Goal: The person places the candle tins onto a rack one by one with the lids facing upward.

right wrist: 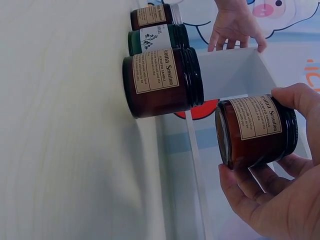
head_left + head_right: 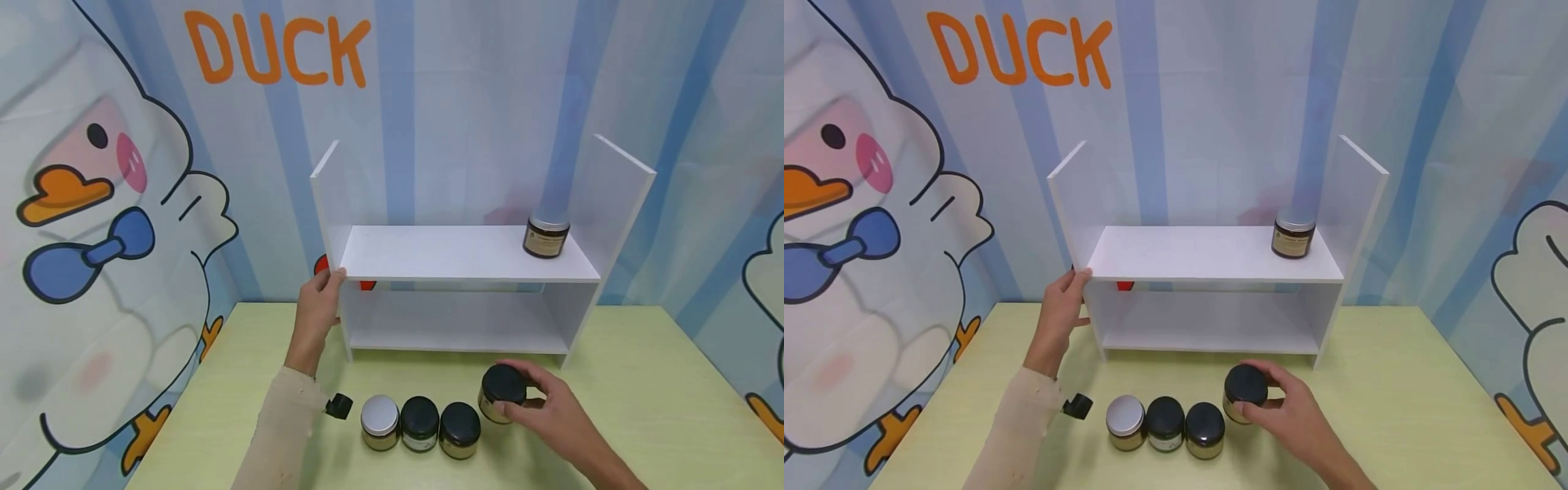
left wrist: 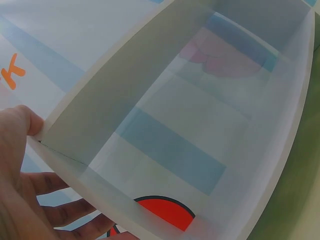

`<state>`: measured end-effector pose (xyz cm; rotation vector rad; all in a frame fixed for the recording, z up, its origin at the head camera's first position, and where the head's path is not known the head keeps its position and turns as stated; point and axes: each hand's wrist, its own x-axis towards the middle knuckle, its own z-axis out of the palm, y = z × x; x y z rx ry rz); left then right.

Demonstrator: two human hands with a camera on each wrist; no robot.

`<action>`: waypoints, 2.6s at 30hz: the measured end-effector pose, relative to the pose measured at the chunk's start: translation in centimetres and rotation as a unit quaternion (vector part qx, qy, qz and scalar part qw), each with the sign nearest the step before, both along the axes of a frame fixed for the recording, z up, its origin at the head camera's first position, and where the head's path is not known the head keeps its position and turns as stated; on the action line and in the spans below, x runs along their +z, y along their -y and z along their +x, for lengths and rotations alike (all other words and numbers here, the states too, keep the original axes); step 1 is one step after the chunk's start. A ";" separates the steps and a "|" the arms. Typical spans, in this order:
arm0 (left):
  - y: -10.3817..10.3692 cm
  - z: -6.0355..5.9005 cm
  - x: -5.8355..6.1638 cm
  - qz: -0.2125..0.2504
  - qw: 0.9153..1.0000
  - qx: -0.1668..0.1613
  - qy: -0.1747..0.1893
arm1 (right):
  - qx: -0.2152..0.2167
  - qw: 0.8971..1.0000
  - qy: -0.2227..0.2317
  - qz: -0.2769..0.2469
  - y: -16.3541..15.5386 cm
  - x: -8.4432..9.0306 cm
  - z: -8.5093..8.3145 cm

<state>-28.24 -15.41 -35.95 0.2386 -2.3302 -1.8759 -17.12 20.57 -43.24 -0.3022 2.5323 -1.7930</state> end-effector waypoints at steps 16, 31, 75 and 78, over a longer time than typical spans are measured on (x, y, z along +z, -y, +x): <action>0.0 -0.1 0.0 -0.001 1.000 -0.001 0.002 | -0.010 0.999 -0.031 -0.003 0.3 0.6 0.1; 0.1 0.0 0.0 0.002 1.000 -0.004 0.006 | -0.015 0.998 -0.055 0.005 0.4 1.2 -0.2; 0.1 0.0 0.0 -0.002 1.000 -0.002 0.001 | -0.016 0.994 -0.096 0.039 0.4 4.4 -2.0; 0.1 0.0 0.0 -0.001 1.000 -0.002 0.002 | -0.020 0.993 -0.104 0.042 0.4 4.6 -2.1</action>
